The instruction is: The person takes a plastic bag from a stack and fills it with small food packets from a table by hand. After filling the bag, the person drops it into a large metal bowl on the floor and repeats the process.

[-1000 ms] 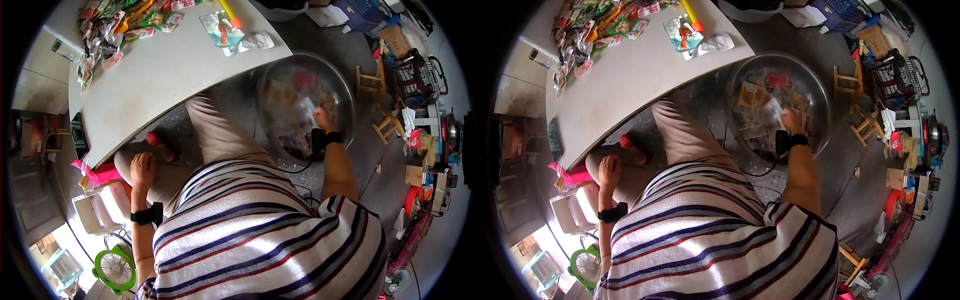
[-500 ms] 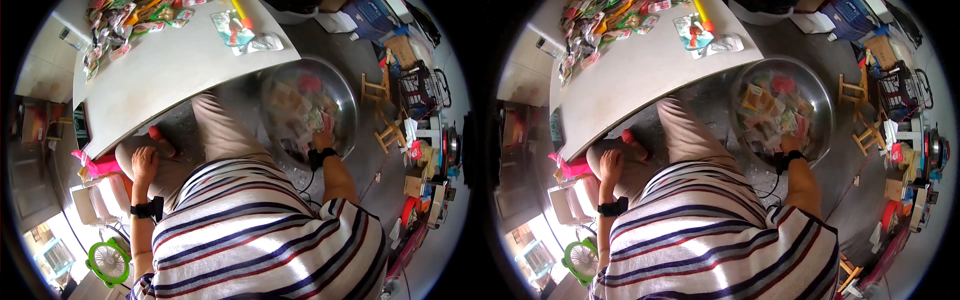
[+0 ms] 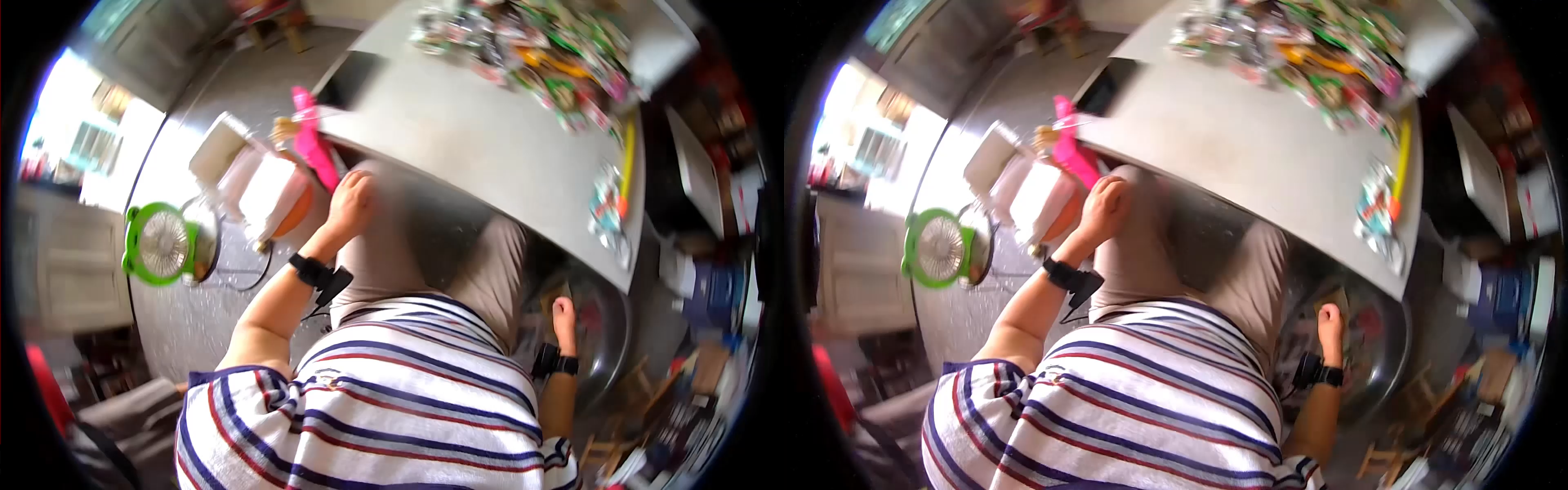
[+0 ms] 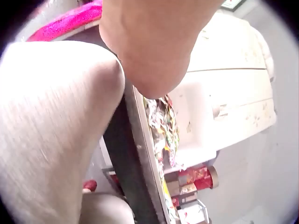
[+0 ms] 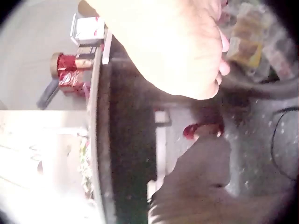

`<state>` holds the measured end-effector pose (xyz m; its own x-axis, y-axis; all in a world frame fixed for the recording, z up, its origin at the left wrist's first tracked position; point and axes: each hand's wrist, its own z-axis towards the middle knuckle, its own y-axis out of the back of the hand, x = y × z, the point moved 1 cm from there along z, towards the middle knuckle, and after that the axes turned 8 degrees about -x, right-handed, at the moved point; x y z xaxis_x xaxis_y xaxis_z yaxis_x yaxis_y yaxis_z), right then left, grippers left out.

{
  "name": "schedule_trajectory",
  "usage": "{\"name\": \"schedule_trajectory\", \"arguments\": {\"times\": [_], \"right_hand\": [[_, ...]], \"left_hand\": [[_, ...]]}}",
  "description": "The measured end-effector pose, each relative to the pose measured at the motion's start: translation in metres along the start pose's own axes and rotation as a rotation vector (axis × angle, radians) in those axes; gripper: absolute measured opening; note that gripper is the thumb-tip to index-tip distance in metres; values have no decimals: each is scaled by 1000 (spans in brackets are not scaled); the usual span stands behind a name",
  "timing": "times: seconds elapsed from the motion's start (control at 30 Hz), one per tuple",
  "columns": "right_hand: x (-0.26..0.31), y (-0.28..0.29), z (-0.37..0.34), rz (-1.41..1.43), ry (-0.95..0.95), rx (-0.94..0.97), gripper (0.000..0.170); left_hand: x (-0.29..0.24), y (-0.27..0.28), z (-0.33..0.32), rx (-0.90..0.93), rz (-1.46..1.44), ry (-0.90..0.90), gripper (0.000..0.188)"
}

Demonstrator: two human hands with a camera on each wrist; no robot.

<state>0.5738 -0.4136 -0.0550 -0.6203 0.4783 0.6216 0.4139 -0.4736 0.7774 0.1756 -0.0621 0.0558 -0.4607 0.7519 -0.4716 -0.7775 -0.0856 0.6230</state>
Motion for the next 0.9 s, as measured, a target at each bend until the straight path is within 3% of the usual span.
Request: {"name": "schedule_trajectory", "arguments": {"times": [0.03, 0.17, 0.23, 0.3, 0.37, 0.47, 0.57, 0.6, 0.7, 0.9], "right_hand": [[36, 2, 14, 14, -34, 40, 10], [107, -18, 42, 108, 129, -44, 12], [152, -23, 44, 136, 221, -73, 13], [171, -35, 47, 146, 287, -35, 12], [182, -46, 48, 142, 291, 24, 12], [173, -64, 49, 123, 323, 56, 12], [170, -71, 48, 117, 340, 72, 12], [170, -72, 48, 103, 347, 66, 12], [170, -73, 49, 75, 352, 58, 11], [169, -76, 50, 107, 352, 64, 11]], "left_hand": [[10, 8, -4, -36, 34, 35, 14], [71, 32, -32, -147, 250, 358, 17], [76, 59, -28, 69, 566, 420, 24], [124, 71, -58, -115, 632, 510, 34], [160, 81, -74, -41, 740, 698, 43], [182, 98, -81, 70, 679, 1007, 42], [184, 107, -80, 334, 733, 1048, 38], [189, 107, -85, 346, 753, 976, 33], [198, 107, -86, 453, 783, 991, 28], [198, 114, -88, 228, 698, 1063, 24]]}}
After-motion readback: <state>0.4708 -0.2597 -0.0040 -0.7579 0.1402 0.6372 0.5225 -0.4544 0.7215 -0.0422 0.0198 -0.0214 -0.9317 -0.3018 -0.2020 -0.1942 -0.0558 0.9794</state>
